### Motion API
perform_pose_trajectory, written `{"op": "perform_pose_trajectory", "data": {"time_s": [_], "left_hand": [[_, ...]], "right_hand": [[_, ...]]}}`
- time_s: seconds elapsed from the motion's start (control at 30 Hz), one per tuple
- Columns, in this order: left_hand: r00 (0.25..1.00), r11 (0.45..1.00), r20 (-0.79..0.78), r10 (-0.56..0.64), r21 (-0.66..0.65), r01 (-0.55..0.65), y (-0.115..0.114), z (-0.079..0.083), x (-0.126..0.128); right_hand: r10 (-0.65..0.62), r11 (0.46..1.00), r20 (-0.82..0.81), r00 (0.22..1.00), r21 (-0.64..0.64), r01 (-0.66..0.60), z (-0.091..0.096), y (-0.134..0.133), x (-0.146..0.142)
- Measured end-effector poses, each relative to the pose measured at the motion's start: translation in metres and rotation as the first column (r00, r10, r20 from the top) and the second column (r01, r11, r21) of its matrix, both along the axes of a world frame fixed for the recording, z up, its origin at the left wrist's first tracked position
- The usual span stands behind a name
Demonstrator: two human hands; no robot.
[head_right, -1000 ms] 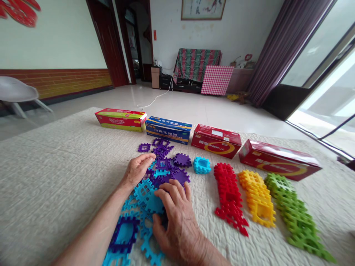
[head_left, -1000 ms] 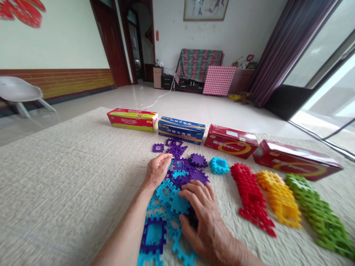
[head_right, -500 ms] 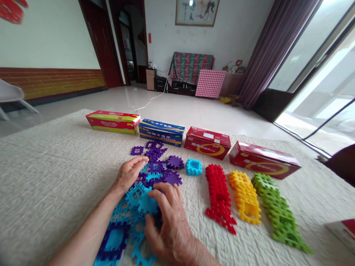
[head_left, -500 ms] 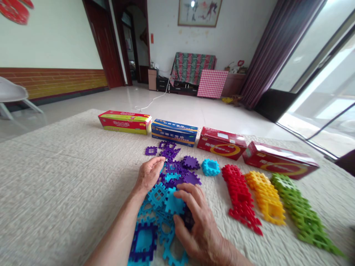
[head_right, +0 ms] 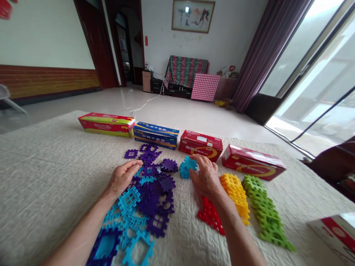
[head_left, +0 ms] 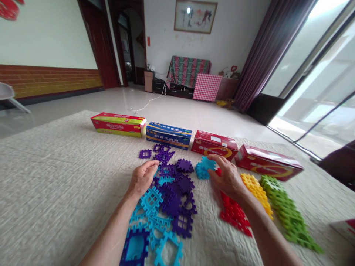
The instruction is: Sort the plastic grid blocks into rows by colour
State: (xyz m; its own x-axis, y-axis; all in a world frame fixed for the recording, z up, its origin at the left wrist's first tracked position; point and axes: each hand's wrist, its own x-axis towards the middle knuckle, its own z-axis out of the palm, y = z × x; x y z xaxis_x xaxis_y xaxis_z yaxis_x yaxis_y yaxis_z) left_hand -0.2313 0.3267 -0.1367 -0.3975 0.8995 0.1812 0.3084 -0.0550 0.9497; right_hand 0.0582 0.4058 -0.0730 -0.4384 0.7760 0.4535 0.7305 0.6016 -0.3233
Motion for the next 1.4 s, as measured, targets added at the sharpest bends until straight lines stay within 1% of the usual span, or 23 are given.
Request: {"op": "perform_pose_trajectory", "data": {"time_s": [0.17,0.33,0.5,0.6,0.7,0.9,1.17,1.4], "left_hand": [[1.0,1.0,0.002,0.0,0.002,0.0,-0.001,0.003,0.002],[1.0,1.0,0.004,0.008,0.019,-0.008,-0.001,0.004,0.002],[1.0,0.999,0.011,0.007,0.033,-0.007,-0.001,0.004,0.002],[1.0,0.999,0.016,0.002,0.033,-0.002,-0.001,0.004,0.002],[1.0,1.0,0.017,-0.002,0.026,0.002,-0.002,0.004,0.003],[1.0,1.0,0.007,-0.009,0.027,0.009,-0.001,0.003,0.002],[1.0,0.999,0.016,-0.004,0.046,0.003,-0.002,0.004,0.003],[1.0,0.999,0.022,-0.002,0.051,0.001,-0.001,0.003,0.003]], "right_hand": [[0.022,0.999,0.017,1.0,-0.049,-0.021,-0.004,-0.001,-0.001],[0.05,0.997,0.057,0.997,-0.067,-0.046,-0.001,-0.005,-0.005],[0.084,0.992,0.22,0.972,-0.109,-0.061,0.007,-0.003,-0.01],[0.153,0.975,0.361,0.92,-0.208,-0.081,0.013,0.006,-0.017],[0.212,0.955,0.433,0.876,-0.283,-0.092,0.018,0.014,-0.024],[0.283,0.94,0.449,0.848,-0.307,-0.151,0.016,0.022,-0.027],[0.323,0.934,0.454,0.831,-0.293,-0.203,0.016,0.026,-0.024],[0.361,0.925,0.449,0.817,-0.285,-0.252,0.012,0.033,-0.024]]}}
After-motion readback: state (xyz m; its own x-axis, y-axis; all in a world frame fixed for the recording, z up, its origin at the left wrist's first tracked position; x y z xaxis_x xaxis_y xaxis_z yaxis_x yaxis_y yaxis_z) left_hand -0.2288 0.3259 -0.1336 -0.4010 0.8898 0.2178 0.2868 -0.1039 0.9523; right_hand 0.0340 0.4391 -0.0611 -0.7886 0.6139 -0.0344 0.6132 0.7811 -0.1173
